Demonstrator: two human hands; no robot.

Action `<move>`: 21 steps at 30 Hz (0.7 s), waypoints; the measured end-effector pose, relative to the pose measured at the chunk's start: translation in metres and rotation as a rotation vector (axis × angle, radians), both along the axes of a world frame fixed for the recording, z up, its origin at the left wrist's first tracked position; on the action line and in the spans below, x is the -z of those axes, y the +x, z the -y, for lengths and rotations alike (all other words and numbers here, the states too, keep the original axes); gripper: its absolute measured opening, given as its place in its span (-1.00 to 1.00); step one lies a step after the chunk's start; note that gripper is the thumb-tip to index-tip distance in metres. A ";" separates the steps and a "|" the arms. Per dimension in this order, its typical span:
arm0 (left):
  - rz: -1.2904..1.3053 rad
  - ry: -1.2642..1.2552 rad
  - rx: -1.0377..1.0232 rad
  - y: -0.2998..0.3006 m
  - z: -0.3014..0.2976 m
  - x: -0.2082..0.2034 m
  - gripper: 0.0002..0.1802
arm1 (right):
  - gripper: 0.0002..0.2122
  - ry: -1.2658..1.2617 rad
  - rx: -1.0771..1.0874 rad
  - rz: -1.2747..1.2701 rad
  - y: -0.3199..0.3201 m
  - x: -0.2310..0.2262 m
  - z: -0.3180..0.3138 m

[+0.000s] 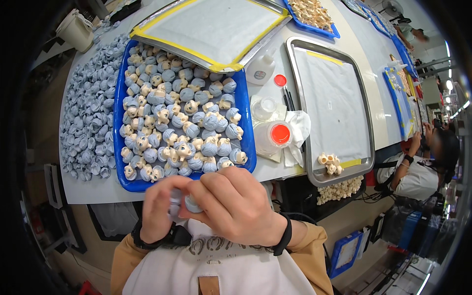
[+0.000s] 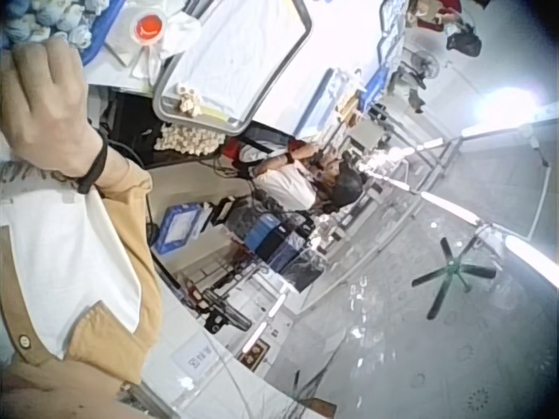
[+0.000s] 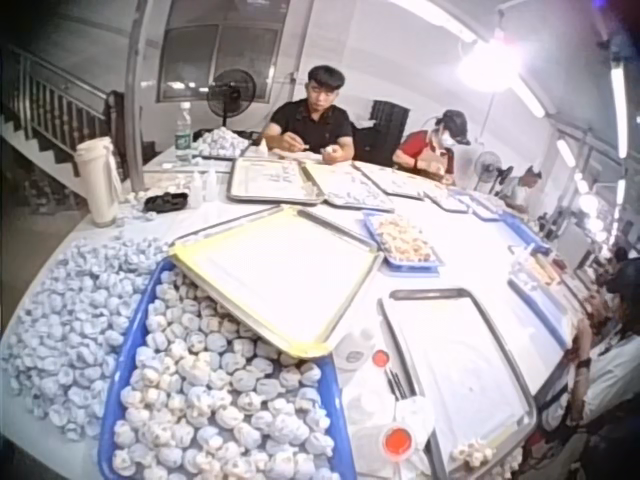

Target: The person assembles small figurines by applying glue from a bottle to the base of a head and attaching it to a body. They handle the components one at a time, using a tissue to wipe excess glue, and place the finished units into a tray.

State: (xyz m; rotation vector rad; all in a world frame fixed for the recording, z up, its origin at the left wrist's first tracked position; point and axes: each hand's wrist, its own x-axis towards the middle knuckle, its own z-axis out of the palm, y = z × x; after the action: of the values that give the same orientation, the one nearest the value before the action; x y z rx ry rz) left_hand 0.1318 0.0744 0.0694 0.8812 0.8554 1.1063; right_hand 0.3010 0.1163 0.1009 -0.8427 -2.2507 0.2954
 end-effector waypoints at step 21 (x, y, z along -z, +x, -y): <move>0.637 0.770 0.829 -0.041 0.017 -0.038 -0.86 | -0.41 -0.154 0.088 0.224 -0.027 -0.032 -0.022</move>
State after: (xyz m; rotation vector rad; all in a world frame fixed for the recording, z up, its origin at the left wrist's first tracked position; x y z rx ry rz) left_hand 0.0910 0.0572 0.1077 1.2378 -0.5016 0.8535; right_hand 0.2739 0.1388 0.1332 -1.1009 -2.4116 0.3515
